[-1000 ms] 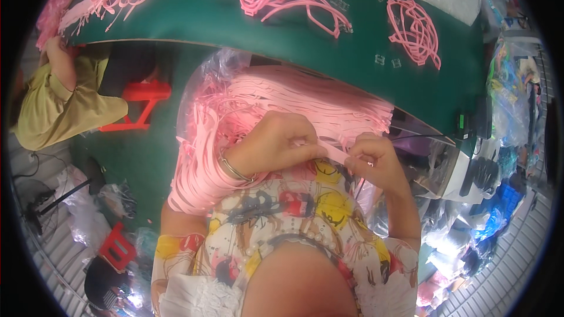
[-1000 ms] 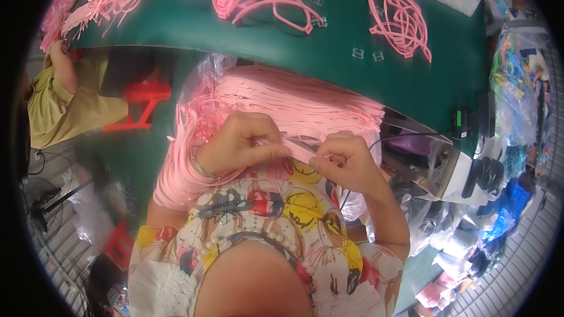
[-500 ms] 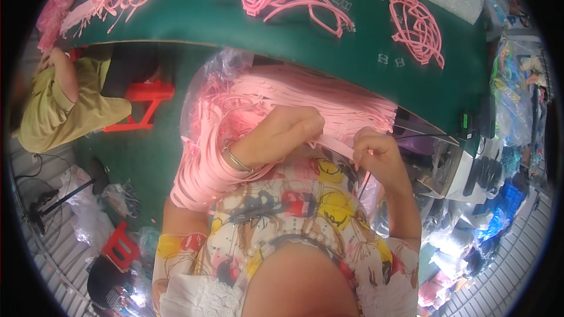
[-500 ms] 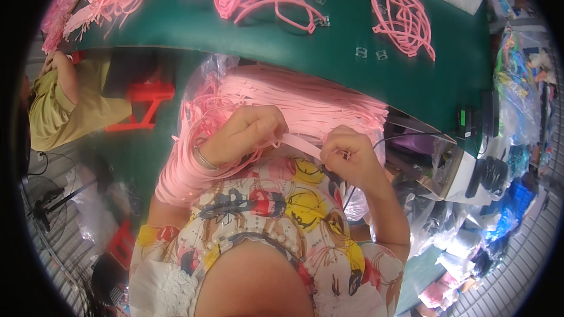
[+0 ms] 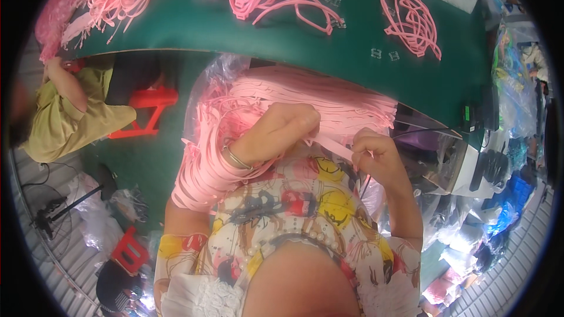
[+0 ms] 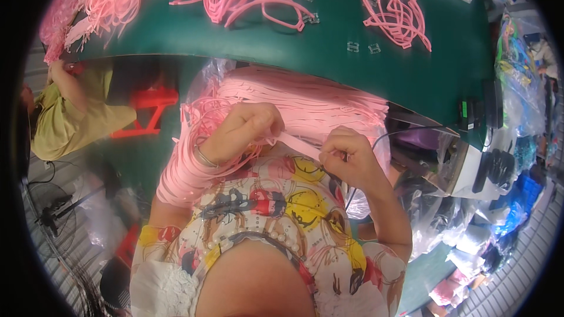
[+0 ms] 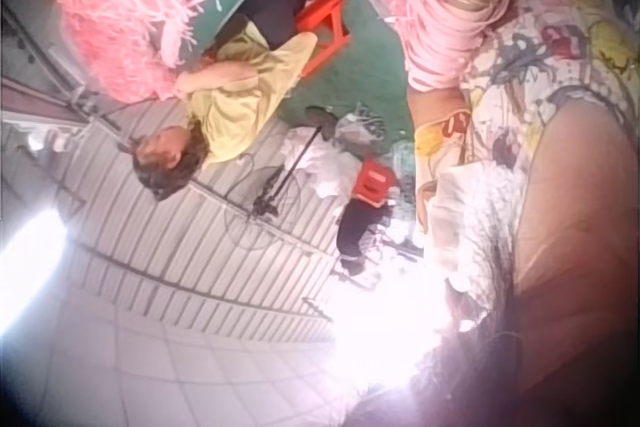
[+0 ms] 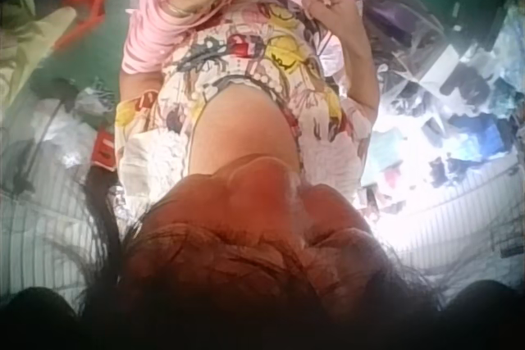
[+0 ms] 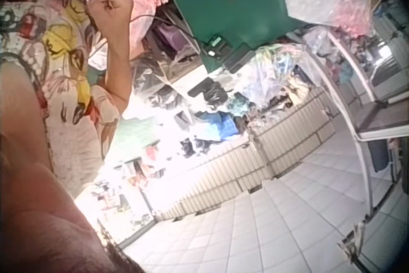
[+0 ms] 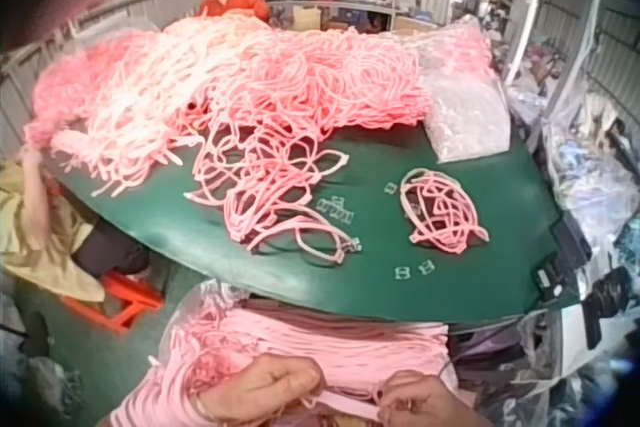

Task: The person repeatedly picks up pink rubber bands from a large pile on a green table and ties them into loops by hand. They place the tied loops onto the table surface. The task is performed continuously throughout the clip.

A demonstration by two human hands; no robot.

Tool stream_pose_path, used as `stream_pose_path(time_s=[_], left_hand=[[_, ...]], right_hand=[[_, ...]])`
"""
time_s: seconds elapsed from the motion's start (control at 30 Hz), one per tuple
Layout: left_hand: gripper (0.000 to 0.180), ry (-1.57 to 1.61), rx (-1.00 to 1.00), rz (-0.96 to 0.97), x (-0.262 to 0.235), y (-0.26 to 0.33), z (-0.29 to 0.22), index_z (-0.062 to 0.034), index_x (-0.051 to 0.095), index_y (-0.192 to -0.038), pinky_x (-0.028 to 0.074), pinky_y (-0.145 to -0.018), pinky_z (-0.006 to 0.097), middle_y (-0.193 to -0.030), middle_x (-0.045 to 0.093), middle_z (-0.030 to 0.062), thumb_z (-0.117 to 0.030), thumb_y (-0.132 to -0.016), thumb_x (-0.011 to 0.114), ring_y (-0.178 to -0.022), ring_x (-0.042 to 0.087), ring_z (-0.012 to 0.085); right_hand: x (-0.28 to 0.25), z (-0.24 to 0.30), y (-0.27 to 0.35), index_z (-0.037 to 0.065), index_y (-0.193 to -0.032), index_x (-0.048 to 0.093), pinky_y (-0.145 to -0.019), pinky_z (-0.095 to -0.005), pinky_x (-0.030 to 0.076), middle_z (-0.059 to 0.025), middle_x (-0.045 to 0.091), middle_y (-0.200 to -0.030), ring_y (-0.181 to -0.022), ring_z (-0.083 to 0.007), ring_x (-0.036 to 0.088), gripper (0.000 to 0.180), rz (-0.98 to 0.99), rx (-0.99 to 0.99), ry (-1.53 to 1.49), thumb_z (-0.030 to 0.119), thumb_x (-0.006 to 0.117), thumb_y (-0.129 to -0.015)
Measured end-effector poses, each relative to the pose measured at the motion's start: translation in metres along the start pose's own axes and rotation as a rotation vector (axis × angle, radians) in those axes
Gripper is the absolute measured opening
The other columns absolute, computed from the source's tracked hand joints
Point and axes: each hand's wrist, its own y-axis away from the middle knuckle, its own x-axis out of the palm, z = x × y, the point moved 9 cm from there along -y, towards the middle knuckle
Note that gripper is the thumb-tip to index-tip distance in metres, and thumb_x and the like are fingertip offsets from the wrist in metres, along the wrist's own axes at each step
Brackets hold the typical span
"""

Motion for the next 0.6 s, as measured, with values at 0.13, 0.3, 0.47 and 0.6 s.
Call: stream_pose_path(time_s=[0.13,0.3,0.47,0.6], left_hand=[[0.035,0.029,-0.005,0.017,0.003,-0.008,0.0,0.0005,0.055,-0.074,0.04,-0.064,0.027,-0.07,0.049,0.0032,-0.027,-0.095,0.049,-0.07,0.045,0.0096],[0.016,-0.674,0.316,0.021,0.006,-0.037,-0.035,0.0005,0.059,-0.089,0.044,-0.069,0.034,-0.086,0.057,0.011,-0.015,-0.087,0.059,-0.079,0.056,0.0233],[0.021,-0.865,0.616,-0.199,0.021,-0.082,-0.07,-0.0035,0.061,-0.102,0.046,-0.073,0.04,-0.094,0.058,0.0144,-0.007,-0.081,0.063,-0.087,0.056,0.0338],[0.024,-0.998,0.686,-0.343,0.026,-0.118,-0.067,-0.0064,0.061,-0.103,0.046,-0.073,0.04,-0.094,0.058,0.0118,-0.008,-0.079,0.065,-0.087,0.057,0.0322]], right_hand=[[-0.003,0.001,-0.002,0.004,-0.065,0.059,-0.058,-0.0273,0.035,-0.0023,0.05,-0.064,-0.065,-0.0131,0.045,0.007,-0.034,-0.027,-0.001,0.002,0.061,-0.071],[-0.009,0.004,-0.005,0.003,-0.064,0.056,-0.063,-0.03,0.035,-0.0031,0.049,-0.064,-0.068,-0.0156,0.045,0.006,-0.067,-0.08,0.007,0.002,0.06,-0.068],[-0.015,0.004,-0.007,0.002,-0.063,0.054,-0.065,-0.0312,0.035,-0.004,0.048,-0.064,-0.068,-0.017,0.045,0.006,-0.088,-0.059,-0.022,0.002,0.059,-0.067],[-0.022,-0.005,-0.004,0.001,-0.063,0.055,-0.066,-0.0317,0.036,-0.0048,0.049,-0.064,-0.069,-0.0174,0.047,0.005,-0.118,0.012,-0.063,0.002,0.058,-0.067]])
